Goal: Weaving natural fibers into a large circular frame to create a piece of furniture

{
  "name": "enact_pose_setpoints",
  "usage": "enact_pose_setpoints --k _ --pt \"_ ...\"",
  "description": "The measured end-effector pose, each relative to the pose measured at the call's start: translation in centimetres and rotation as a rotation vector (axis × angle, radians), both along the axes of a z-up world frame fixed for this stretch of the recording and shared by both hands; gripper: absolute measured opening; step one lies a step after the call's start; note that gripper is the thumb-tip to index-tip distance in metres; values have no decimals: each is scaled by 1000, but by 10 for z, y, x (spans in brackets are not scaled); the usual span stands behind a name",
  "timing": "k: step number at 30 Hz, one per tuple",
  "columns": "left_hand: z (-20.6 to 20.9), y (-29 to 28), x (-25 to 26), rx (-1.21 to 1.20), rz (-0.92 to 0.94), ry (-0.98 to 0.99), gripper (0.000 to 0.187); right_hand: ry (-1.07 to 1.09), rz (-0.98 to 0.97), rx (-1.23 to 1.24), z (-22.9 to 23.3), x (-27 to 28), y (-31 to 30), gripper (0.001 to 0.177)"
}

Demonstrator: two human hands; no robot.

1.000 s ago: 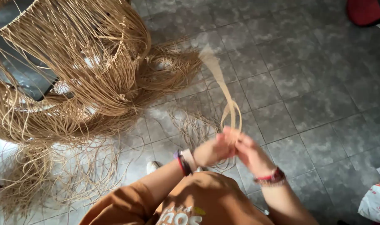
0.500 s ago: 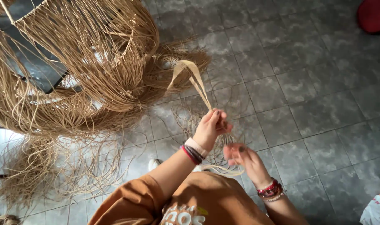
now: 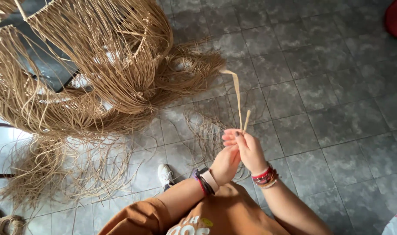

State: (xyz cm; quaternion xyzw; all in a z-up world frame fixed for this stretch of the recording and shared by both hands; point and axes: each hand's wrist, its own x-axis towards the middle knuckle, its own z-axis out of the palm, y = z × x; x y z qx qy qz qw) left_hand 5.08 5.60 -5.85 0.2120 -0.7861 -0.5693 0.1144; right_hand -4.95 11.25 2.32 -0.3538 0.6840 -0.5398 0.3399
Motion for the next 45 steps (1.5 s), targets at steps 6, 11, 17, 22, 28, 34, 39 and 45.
enact_pose_setpoints --k 6,11,17,22,28,34,39,45 --pt "7 -38 4 89 -157 273 45 -367 -120 -257 -6 -5 11 45" --pt "121 -77 -30 1042 105 448 46 -114 -14 -104 -29 2 44 42" --pt "102 -82 -41 852 337 542 33 -403 -22 9 -26 6 73 64" --pt "25 -24 -3 522 23 280 38 -391 -95 -188 6 -14 28 54" --pt "-40 12 23 216 -215 -98 21 -404 -105 -288 29 -29 -5 50" --pt "84 -36 17 133 -40 267 43 -91 -121 -37 11 -14 24 41" --pt "132 -50 3 141 149 249 26 -84 -186 87 13 4 34 43" --pt "156 -32 20 556 -167 291 43 57 91 84 33 4 44 44"
